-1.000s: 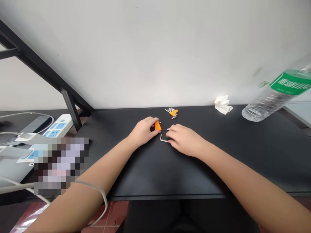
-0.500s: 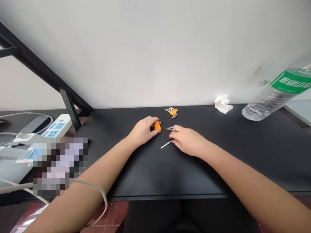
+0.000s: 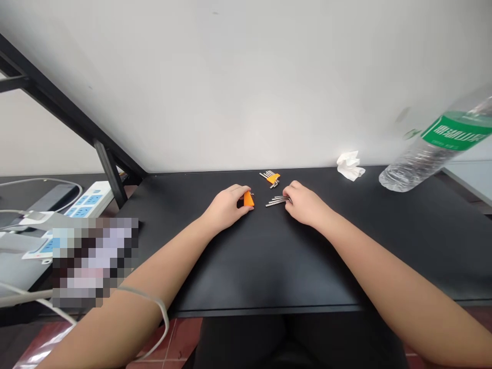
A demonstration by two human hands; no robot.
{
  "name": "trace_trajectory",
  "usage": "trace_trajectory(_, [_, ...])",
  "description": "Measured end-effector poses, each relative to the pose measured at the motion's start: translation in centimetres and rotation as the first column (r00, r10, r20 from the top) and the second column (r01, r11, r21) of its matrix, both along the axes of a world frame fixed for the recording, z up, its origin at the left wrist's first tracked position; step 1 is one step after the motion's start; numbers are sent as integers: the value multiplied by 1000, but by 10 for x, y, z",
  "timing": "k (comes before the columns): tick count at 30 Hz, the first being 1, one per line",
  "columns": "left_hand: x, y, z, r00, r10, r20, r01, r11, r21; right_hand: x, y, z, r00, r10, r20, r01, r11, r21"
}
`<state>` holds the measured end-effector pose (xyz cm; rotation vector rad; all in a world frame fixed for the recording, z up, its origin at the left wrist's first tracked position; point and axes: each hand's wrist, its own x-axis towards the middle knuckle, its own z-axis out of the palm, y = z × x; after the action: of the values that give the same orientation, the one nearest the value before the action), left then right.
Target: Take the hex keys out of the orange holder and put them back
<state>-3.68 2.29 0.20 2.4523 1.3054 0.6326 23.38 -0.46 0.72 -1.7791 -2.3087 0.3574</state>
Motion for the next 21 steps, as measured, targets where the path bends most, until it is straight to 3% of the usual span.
trace_trajectory(5, [-1,0,0,1000,-1,15,1,1000,13,2,6,-4,997,2,-72,-3,1000,-14])
trace_trajectory(10, [1,-7,3,998,-49,49,48,998,31,-1,-1,2,993,15,-114,-14,1000,13])
trace_trajectory(14, [11,-19,5,995,-65,81,66,998,-11,-12,-10,10,919,128,-374,-101,991,93])
trace_trajectory(17, [20,-28,7,992,-91,87,89,996,22,-22,-14,11,795,145,-589,-189,982,-13])
trace_trajectory(21, [26,-34,10,990,-131,60,124,987,100,-27,-15,13,707,23,-707,-250,943,-219])
